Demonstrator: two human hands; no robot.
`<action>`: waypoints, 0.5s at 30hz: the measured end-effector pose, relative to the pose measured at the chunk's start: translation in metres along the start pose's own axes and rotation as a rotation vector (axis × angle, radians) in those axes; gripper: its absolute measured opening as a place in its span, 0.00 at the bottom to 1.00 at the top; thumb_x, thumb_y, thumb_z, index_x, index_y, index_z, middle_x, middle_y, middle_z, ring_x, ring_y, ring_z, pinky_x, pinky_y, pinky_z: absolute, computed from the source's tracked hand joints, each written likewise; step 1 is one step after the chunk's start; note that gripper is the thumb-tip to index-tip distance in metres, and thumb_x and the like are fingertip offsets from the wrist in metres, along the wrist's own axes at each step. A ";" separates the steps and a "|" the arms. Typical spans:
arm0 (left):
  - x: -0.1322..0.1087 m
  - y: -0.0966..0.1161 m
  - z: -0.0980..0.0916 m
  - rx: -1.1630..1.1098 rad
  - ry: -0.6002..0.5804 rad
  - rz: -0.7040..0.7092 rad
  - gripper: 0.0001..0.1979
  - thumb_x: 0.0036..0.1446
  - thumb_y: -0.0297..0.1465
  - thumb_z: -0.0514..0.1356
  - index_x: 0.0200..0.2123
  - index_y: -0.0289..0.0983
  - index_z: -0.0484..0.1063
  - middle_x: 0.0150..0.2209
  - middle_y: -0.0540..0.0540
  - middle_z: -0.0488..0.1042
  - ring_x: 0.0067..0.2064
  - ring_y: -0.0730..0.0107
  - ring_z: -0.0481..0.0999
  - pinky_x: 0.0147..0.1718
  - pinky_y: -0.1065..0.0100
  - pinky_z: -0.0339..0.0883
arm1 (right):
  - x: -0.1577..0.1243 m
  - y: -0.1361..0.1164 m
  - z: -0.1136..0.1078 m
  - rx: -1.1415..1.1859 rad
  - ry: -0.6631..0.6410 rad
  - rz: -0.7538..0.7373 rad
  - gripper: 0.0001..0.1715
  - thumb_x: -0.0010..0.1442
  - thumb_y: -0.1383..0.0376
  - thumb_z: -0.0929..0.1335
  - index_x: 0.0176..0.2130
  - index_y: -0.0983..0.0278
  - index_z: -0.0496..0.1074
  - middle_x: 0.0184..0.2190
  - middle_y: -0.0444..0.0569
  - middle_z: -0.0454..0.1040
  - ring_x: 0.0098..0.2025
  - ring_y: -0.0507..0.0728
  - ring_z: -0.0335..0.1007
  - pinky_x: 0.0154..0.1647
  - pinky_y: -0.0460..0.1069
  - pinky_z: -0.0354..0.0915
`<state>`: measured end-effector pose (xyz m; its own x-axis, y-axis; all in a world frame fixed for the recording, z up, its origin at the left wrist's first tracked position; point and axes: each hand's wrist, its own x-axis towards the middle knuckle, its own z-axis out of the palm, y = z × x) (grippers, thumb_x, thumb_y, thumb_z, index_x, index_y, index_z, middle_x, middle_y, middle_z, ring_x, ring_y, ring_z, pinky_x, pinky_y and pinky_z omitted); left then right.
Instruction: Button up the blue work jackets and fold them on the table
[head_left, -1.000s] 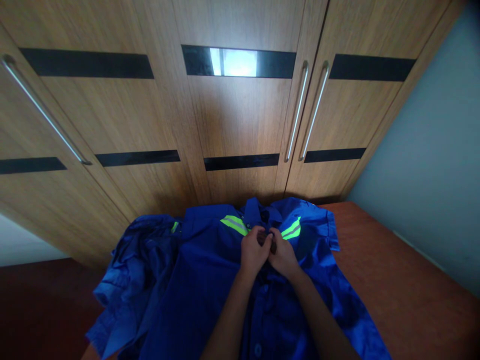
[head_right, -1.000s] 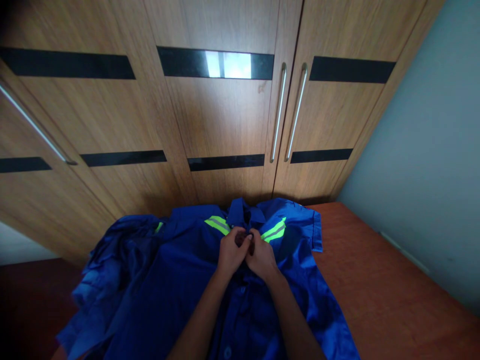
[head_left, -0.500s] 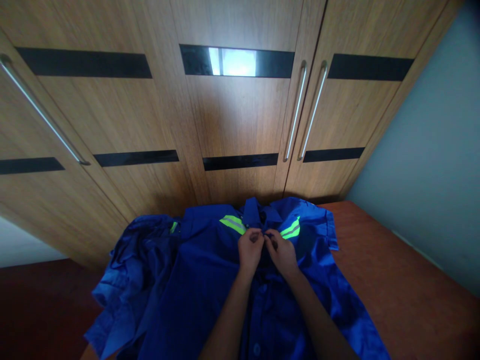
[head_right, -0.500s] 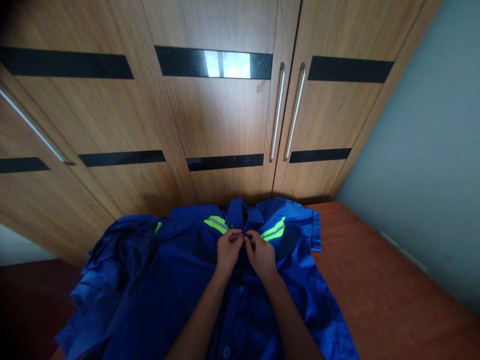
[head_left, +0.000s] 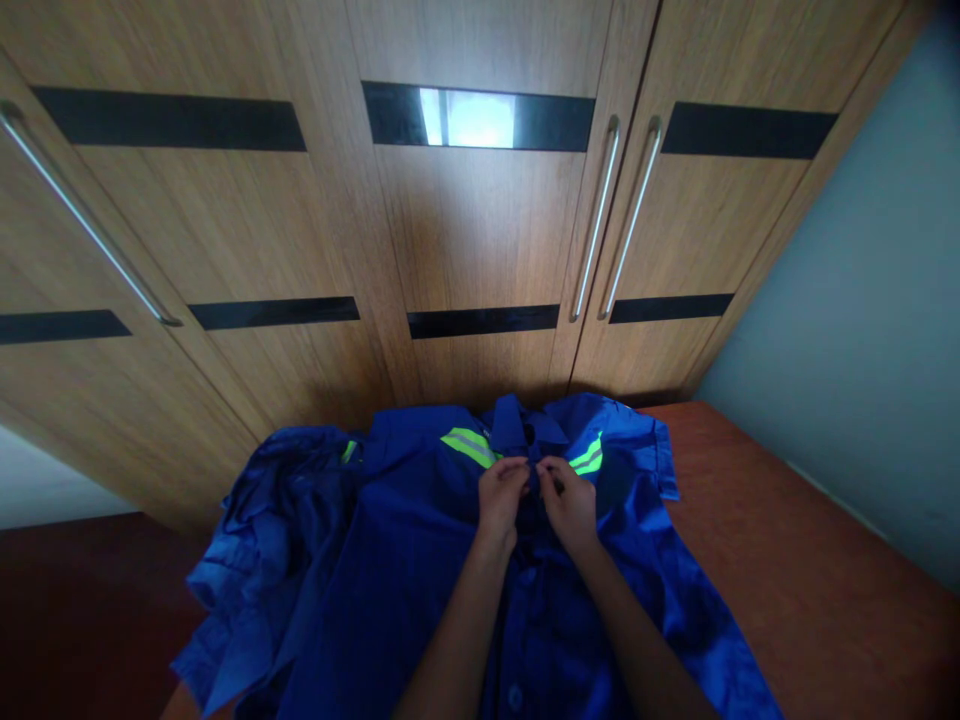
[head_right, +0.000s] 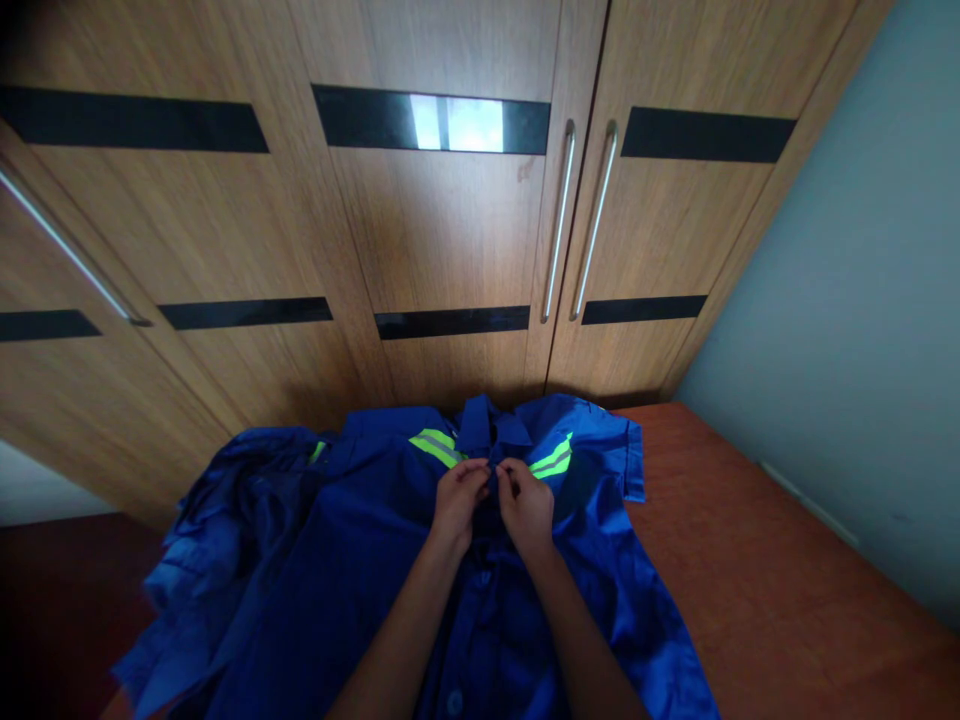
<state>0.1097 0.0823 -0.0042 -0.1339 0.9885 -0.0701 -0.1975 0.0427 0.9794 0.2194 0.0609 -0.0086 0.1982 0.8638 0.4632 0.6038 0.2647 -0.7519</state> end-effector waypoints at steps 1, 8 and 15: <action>0.000 0.001 0.000 0.005 -0.004 0.009 0.11 0.45 0.33 0.64 0.32 0.33 0.76 0.24 0.47 0.78 0.25 0.72 0.76 0.24 0.72 0.68 | 0.001 -0.001 0.000 0.083 0.000 0.045 0.14 0.62 0.56 0.62 0.36 0.62 0.72 0.19 0.42 0.72 0.22 0.53 0.69 0.25 0.45 0.60; -0.003 0.008 0.004 0.134 -0.071 0.182 0.07 0.50 0.31 0.61 0.34 0.35 0.75 0.31 0.45 0.80 0.34 0.68 0.79 0.36 0.68 0.71 | 0.009 -0.007 -0.002 0.667 -0.042 0.433 0.18 0.52 0.52 0.70 0.31 0.64 0.70 0.14 0.36 0.61 0.15 0.48 0.52 0.16 0.43 0.48; -0.007 0.009 0.001 0.423 -0.079 0.350 0.08 0.56 0.27 0.57 0.38 0.38 0.74 0.36 0.46 0.79 0.38 0.67 0.78 0.41 0.66 0.69 | 0.011 -0.002 -0.007 0.702 -0.145 0.483 0.20 0.49 0.50 0.71 0.29 0.64 0.70 0.12 0.36 0.59 0.13 0.47 0.50 0.15 0.44 0.46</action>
<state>0.1101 0.0765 0.0053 -0.0453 0.9614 0.2712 0.2552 -0.2514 0.9336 0.2259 0.0671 0.0015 0.1808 0.9835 -0.0105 -0.1476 0.0165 -0.9889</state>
